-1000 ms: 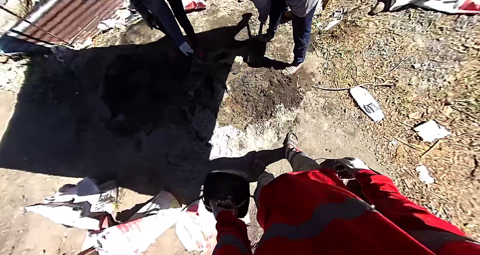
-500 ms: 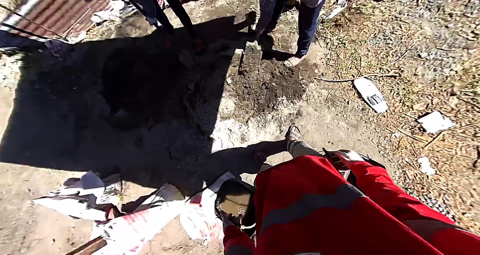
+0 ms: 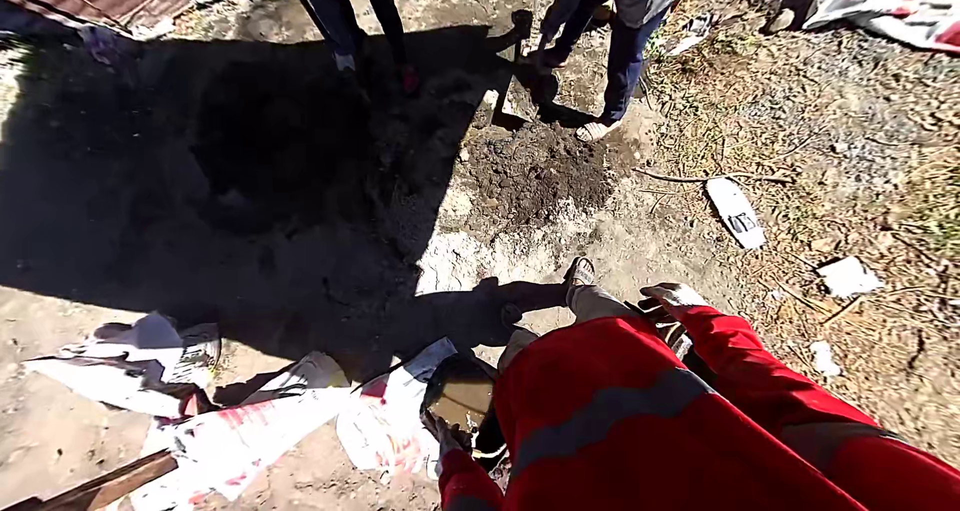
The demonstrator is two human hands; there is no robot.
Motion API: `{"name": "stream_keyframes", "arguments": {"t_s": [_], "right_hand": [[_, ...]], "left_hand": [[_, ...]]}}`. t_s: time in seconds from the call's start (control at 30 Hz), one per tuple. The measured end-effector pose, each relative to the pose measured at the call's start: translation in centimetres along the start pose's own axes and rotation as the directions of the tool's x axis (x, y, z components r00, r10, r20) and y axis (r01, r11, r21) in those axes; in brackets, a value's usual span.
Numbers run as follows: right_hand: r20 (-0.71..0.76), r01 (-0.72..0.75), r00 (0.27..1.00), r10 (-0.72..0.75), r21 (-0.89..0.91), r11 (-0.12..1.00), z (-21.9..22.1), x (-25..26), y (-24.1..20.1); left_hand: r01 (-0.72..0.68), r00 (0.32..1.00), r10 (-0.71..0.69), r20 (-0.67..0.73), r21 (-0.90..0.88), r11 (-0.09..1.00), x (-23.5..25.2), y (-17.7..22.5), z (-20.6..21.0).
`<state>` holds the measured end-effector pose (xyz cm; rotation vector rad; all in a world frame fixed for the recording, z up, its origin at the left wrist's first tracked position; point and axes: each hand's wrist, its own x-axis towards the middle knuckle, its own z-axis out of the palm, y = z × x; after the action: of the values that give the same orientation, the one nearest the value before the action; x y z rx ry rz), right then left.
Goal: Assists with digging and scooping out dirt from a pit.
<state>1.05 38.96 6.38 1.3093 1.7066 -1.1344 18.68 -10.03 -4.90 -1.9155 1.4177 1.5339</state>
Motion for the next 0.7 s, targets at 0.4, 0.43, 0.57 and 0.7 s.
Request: {"name": "stream_keyframes", "arguments": {"t_s": [0.4, 0.43, 0.57, 0.7], "right_hand": [[-0.03, -0.026, 0.999, 0.027, 0.048, 0.999, -0.3, -0.4, 2.6], [-0.033, -0.027, 0.999, 0.029, 0.055, 0.998, -0.4, -0.4, 2.9], [-0.038, -0.047, 0.998, 0.05, 0.066, 0.997, -0.4, 0.0, 4.2], [-0.044, -0.033, 0.998, 0.039, 0.119, 0.992, -0.6, 2.0, 6.5]], "left_hand": [[0.043, 0.999, -0.044, 0.026, 0.038, 0.998, -1.9, 4.3, 1.3], [0.094, 0.994, -0.096, 0.048, 0.038, 0.995, -2.6, 5.0, 1.2], [-0.15, 0.984, 0.152, 0.093, -0.026, 0.988, 0.9, 2.5, 1.7], [-0.339, 0.941, 0.337, 0.042, 0.069, 0.938, -2.5, 4.3, 2.9]]}}
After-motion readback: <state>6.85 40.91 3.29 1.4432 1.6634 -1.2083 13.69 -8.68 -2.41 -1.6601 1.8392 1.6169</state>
